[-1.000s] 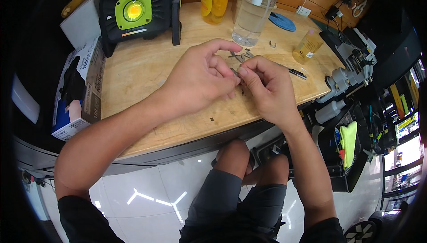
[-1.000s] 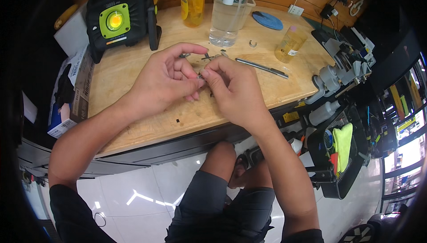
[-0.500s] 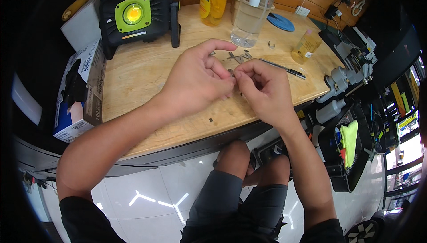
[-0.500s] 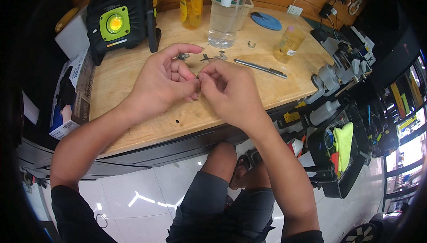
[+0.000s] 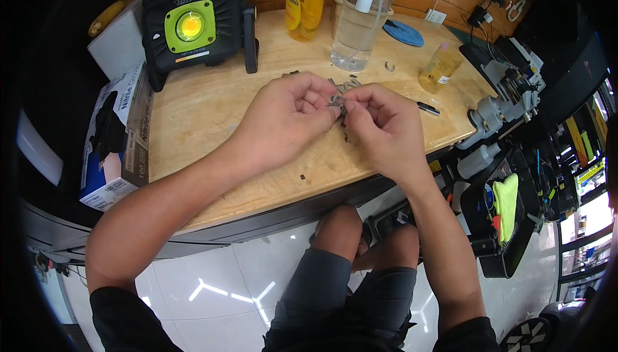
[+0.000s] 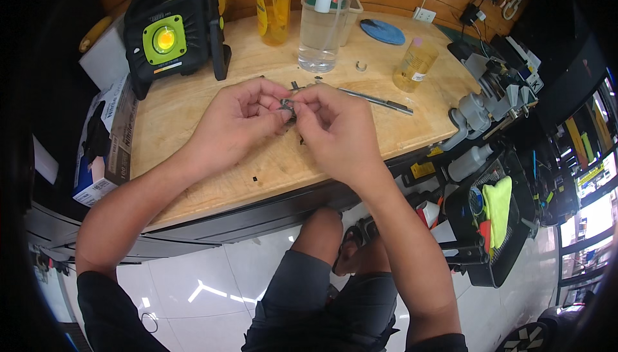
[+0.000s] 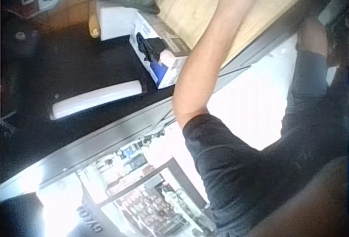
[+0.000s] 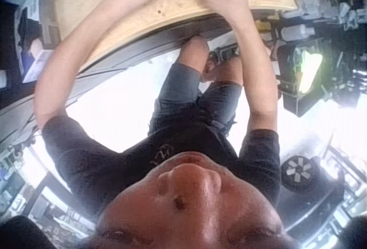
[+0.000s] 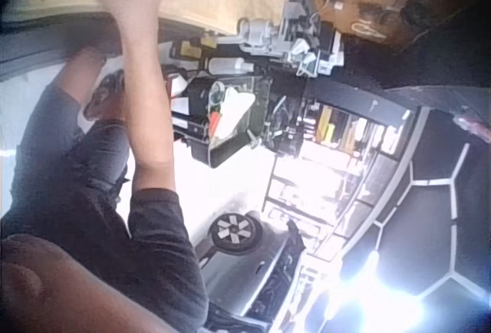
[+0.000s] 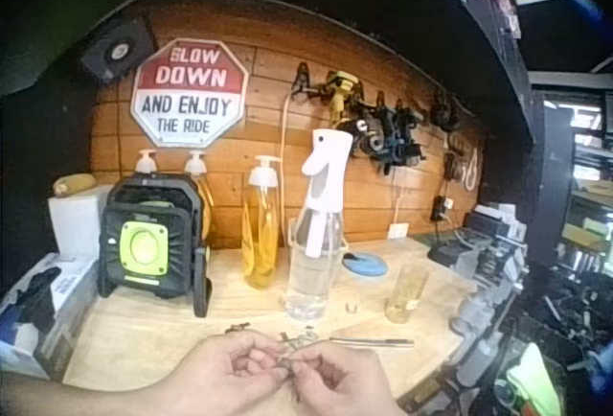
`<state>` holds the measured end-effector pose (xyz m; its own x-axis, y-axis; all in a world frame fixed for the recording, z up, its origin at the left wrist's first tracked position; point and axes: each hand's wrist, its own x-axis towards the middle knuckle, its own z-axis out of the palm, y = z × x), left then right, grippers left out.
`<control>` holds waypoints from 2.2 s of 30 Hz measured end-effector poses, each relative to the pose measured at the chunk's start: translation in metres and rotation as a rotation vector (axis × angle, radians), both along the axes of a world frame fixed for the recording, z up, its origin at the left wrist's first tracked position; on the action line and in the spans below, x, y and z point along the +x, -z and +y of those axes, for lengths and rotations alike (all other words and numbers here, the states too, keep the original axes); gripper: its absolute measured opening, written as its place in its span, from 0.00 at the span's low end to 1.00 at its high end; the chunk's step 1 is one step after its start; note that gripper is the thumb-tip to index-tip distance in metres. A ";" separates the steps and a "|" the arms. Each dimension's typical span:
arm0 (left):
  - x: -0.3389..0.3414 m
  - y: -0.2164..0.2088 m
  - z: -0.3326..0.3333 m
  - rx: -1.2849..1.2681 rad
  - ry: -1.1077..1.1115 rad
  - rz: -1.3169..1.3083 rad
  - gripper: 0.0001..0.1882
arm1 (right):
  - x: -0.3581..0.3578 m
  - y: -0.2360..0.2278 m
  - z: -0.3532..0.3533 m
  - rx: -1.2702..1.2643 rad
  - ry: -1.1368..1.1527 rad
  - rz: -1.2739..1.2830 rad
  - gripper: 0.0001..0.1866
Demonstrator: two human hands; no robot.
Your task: The person assembles small metal parts on a wooden workbench, using a utility knife to scrape or adjust edges. They repeatedly pick up, align, and connect small metallic components, occasionally placing them back on the table.
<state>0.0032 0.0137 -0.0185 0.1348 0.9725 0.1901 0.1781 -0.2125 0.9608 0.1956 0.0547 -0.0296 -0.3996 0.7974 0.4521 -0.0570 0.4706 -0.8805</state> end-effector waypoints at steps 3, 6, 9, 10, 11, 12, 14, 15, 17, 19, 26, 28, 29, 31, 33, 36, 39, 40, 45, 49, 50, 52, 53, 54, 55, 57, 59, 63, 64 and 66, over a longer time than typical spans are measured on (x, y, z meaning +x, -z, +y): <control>0.001 -0.005 -0.004 -0.036 0.016 0.112 0.06 | 0.003 -0.004 0.002 -0.020 0.006 -0.040 0.07; -0.001 -0.012 -0.008 0.075 0.112 0.300 0.08 | 0.005 0.000 0.003 -0.034 -0.010 -0.004 0.07; -0.001 -0.010 -0.009 0.078 0.097 0.250 0.10 | 0.007 -0.005 0.002 -0.073 -0.030 -0.106 0.08; 0.000 -0.010 -0.009 0.094 0.092 0.249 0.11 | 0.007 -0.005 0.002 -0.075 -0.028 -0.076 0.07; 0.000 -0.011 -0.009 0.111 0.086 0.247 0.11 | 0.006 -0.004 0.001 -0.077 -0.026 -0.046 0.07; 0.001 -0.011 -0.009 0.128 0.080 0.246 0.12 | 0.005 -0.004 0.001 -0.079 -0.023 -0.015 0.07; 0.001 -0.010 -0.010 0.174 0.046 0.302 0.12 | 0.005 -0.005 0.000 -0.078 -0.052 -0.009 0.07; 0.002 -0.010 -0.011 0.198 0.030 0.330 0.13 | 0.005 -0.005 -0.001 -0.077 -0.065 -0.005 0.07; 0.003 -0.010 -0.013 0.194 0.028 0.368 0.14 | 0.006 -0.005 0.000 -0.068 -0.083 -0.072 0.06; 0.004 -0.010 -0.014 0.192 0.029 0.382 0.14 | 0.008 -0.005 0.002 -0.056 -0.089 -0.117 0.05; 0.006 -0.012 -0.015 0.132 0.049 0.303 0.13 | 0.008 -0.006 -0.001 -0.095 -0.101 -0.038 0.04; 0.005 -0.011 -0.015 0.140 0.051 0.308 0.13 | 0.008 -0.006 0.000 -0.092 -0.110 -0.038 0.04; 0.005 -0.011 -0.015 0.145 0.053 0.307 0.13 | 0.008 -0.006 0.000 -0.089 -0.110 -0.043 0.04; 0.005 -0.010 -0.014 0.150 0.055 0.316 0.13 | 0.008 -0.005 0.000 -0.086 -0.100 -0.062 0.04; 0.005 -0.011 -0.015 0.153 0.053 0.334 0.13 | 0.009 -0.004 0.001 -0.087 -0.080 -0.091 0.04; 0.005 -0.012 -0.014 0.141 0.033 0.312 0.14 | 0.007 -0.004 0.000 -0.089 -0.083 -0.071 0.04; 0.005 -0.012 -0.014 0.120 0.023 0.319 0.15 | 0.009 -0.002 0.002 -0.056 -0.060 -0.082 0.04; 0.005 -0.012 -0.014 0.118 0.022 0.314 0.15 | 0.008 -0.003 0.001 -0.069 -0.061 -0.074 0.05; 0.005 -0.011 -0.014 0.104 0.052 0.298 0.13 | 0.008 -0.007 -0.003 -0.113 -0.079 -0.017 0.05; 0.004 -0.010 -0.015 0.119 0.050 0.323 0.13 | 0.008 -0.004 0.000 -0.099 -0.079 -0.066 0.05; 0.004 -0.011 -0.015 0.107 0.047 0.326 0.12 | 0.008 -0.003 0.000 -0.091 -0.078 -0.072 0.04; 0.003 -0.011 -0.015 0.105 0.050 0.324 0.12 | 0.008 -0.003 0.000 -0.082 -0.072 -0.081 0.04; 0.002 -0.010 -0.015 0.115 0.055 0.321 0.12 | 0.008 -0.004 0.000 -0.081 -0.068 -0.083 0.04; 0.001 -0.010 -0.015 0.126 0.060 0.317 0.12 | 0.007 -0.004 -0.001 -0.080 -0.064 -0.086 0.04; 0.001 -0.010 -0.014 0.115 0.068 0.296 0.12 | 0.007 -0.004 -0.001 -0.081 -0.061 -0.082 0.04; 0.002 -0.010 -0.014 0.093 0.084 0.255 0.12 | 0.008 -0.004 -0.001 -0.083 -0.057 -0.075 0.04; 0.002 -0.010 -0.014 0.090 0.079 0.246 0.11 | 0.009 -0.005 -0.001 -0.086 -0.065 -0.078 0.04; 0.004 -0.013 -0.015 0.055 0.081 0.247 0.11 | 0.008 -0.004 0.000 -0.083 -0.079 -0.049 0.04; 0.003 -0.012 -0.015 0.052 0.085 0.251 0.11 | 0.009 -0.003 0.000 -0.079 -0.084 -0.057 0.04; 0.001 -0.009 -0.015 0.046 0.095 0.259 0.10 | 0.010 -0.003 0.000 -0.072 -0.092 -0.073 0.03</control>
<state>0.0043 -0.0009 -0.0090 0.2750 0.9442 0.1812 0.3939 -0.2825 0.8746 0.2054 0.0551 -0.0264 -0.5024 0.7853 0.3618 -0.0319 0.4014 -0.9154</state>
